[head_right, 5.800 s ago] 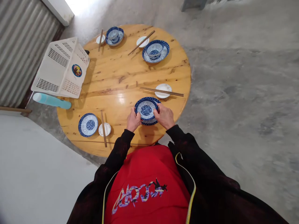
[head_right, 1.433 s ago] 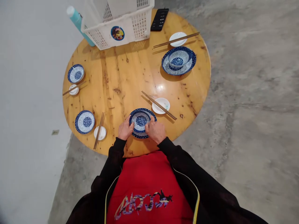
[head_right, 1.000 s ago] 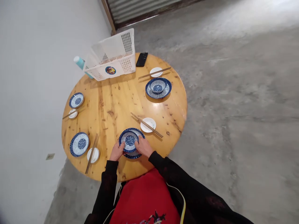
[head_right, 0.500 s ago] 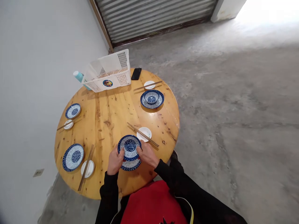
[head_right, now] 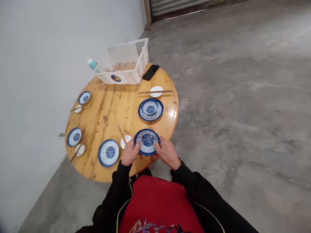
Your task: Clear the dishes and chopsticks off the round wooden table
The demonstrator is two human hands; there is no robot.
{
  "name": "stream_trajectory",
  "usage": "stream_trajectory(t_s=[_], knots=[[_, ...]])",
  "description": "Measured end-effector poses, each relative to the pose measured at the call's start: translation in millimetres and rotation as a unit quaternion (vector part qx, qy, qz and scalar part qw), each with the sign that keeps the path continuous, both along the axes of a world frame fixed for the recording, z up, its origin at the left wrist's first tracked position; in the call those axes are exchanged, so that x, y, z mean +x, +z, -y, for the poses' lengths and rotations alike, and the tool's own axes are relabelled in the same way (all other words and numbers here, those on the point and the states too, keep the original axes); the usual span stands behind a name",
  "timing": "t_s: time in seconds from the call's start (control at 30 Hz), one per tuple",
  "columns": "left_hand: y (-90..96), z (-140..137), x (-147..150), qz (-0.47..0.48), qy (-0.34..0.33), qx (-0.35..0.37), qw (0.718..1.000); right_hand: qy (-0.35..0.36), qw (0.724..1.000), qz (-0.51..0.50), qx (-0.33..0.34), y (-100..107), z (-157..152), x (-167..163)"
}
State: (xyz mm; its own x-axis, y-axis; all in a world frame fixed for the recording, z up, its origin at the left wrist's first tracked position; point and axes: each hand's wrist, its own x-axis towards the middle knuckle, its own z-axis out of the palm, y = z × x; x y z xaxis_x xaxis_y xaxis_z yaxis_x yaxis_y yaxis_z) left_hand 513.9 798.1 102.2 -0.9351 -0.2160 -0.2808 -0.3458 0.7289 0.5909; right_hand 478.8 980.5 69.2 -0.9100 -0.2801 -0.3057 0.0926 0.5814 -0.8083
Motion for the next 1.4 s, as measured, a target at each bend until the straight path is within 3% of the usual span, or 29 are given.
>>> stream_trajectory(t_s=[0.1, 0.23, 0.4, 0.6, 0.83, 1.1, 1.4], knots=[[-2.1, -32.9, -28.6, -0.001, 0.014, 0.017, 1.000, 0.007, 1.000, 0.024, 0.008, 4.1, -31.2, -31.9], [-0.6, -48.5, -72.3, -0.010, 0.021, -0.001, 1.000, -0.004, 1.000, 0.016, -0.003, 9.4, -42.7, -78.9], [3.5, -44.3, -124.1, 0.003, 0.035, -0.038, 0.999, -0.013, 0.998, 0.030, -0.045, 6.3, -30.3, -137.0], [-9.0, -24.8, -166.4, 0.038, 0.061, -0.069, 0.995, 0.029, 0.999, 0.023, -0.004, -3.0, -3.1, -193.6], [-23.2, -8.4, -187.7, 0.078, 0.038, -0.076, 0.993, 0.077, 0.995, 0.030, 0.054, -14.3, 13.2, -223.8], [-41.0, -9.4, -193.8, 0.090, 0.047, -0.087, 0.991, 0.140, 0.975, -0.045, 0.169, -24.9, 12.1, -238.0], [-48.1, -11.1, -197.8, 0.086, 0.064, -0.104, 0.989, 0.184, 0.959, -0.032, 0.213, -34.3, 13.4, -249.9]])
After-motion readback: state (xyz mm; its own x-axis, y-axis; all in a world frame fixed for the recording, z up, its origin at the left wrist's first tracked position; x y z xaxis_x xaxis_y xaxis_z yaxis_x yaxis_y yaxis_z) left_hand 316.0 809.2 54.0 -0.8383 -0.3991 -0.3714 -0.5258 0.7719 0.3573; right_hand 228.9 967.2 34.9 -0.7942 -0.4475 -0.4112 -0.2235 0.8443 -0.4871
